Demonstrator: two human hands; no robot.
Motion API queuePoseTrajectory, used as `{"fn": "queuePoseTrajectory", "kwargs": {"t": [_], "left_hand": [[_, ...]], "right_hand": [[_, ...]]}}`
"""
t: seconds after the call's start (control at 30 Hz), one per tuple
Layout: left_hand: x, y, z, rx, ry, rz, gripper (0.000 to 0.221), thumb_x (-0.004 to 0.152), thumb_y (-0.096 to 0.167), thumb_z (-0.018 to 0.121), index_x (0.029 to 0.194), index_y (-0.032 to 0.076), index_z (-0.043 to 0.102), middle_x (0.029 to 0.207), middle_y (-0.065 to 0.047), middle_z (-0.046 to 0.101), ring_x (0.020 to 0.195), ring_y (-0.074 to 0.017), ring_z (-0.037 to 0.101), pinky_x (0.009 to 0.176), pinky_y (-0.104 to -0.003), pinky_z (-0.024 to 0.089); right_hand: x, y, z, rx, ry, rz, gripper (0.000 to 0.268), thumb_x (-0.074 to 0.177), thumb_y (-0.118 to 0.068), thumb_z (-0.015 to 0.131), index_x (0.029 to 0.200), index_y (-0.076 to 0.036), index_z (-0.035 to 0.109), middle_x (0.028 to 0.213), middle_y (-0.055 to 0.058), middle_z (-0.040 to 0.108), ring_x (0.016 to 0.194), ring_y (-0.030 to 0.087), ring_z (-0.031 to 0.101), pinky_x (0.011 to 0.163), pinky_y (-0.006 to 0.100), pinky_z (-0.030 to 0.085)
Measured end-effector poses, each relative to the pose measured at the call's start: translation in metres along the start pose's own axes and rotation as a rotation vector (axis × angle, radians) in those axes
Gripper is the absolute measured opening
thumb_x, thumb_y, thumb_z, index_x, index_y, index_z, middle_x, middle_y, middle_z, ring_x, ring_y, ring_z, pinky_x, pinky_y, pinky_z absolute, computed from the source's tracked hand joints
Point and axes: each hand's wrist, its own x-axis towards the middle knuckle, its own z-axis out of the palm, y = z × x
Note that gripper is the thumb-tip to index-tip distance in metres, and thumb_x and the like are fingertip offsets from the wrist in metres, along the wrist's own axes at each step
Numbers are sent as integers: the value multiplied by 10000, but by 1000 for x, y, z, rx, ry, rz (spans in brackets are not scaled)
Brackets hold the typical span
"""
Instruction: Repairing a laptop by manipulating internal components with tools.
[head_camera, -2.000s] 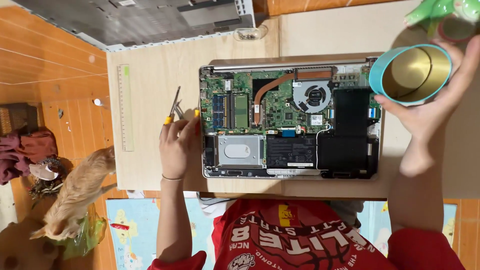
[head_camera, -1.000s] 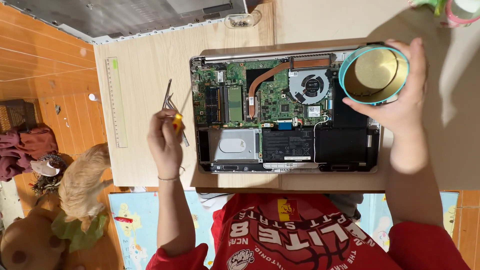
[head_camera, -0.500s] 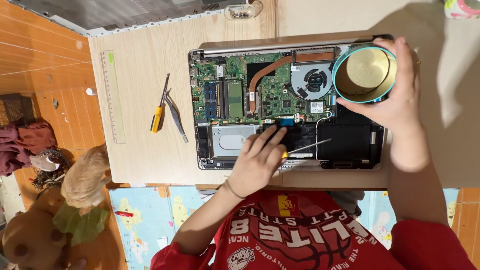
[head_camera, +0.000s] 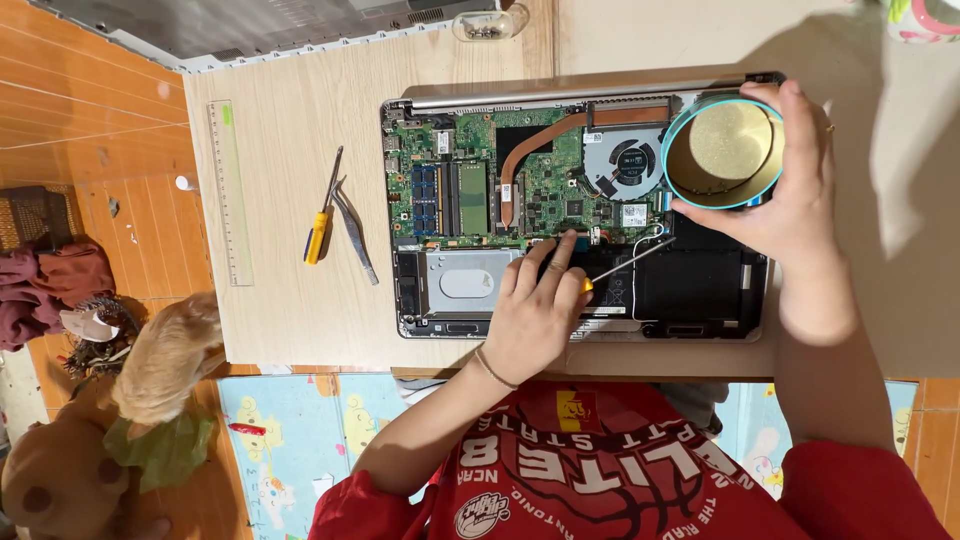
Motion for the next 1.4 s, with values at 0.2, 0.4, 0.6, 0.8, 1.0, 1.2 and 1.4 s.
{"fn": "queuePoseTrajectory", "kwargs": {"t": [0.2,0.4,0.6,0.8,1.0,1.2,1.4], "left_hand": [[3,2,6,91,18,-10,199,1005,198,625,1108,30,599,1493,-197,569,1207,-327,540,1056,-443,421],[8,-7,7,97,27,22,162,1006,165,636,1086,32,589,1464,-177,591,1166,-313,554,1019,-429,442],[-15,-13,-11,-90,156,87,230,926,118,707,1088,6,587,1442,-177,608,1270,-334,563,1049,-452,468],[-52,8,14,-149,49,417,165,930,136,740,1059,62,670,1476,-134,607,1408,-305,532,1208,-472,461],[-39,3,18,-256,-45,475,203,939,149,730,1113,44,744,1478,-117,594,1434,-288,514,1222,-440,454],[-31,-2,16,-254,-62,496,201,923,135,723,1099,39,742,1443,-110,610,1396,-290,533,1206,-446,470],[-24,-2,25,-290,-57,493,226,917,130,707,1118,31,735,1469,-100,583,1394,-290,526,1214,-454,467]], "right_hand": [[-7,8,3,37,-5,8,1241,761,-247,1009,1663,-88,171,1474,195,577,1368,355,568,1191,463,438],[-8,15,8,78,6,12,1263,775,-238,1043,1684,-92,179,1480,213,565,1372,359,577,1186,458,464],[-8,14,9,69,14,15,1248,780,-248,1036,1664,-84,171,1491,209,566,1375,361,575,1192,469,453],[-8,16,11,49,16,27,1247,781,-257,1034,1662,-67,172,1500,202,565,1381,363,557,1200,476,430],[-13,20,10,34,21,35,1233,798,-246,1042,1667,-72,185,1508,190,561,1365,352,538,1180,462,428],[-14,17,6,22,9,44,1224,803,-254,1025,1674,-82,183,1524,181,553,1352,344,531,1160,447,429],[-9,13,7,31,16,43,1255,784,-241,1040,1691,-97,185,1503,173,565,1381,350,551,1197,463,434]]}}
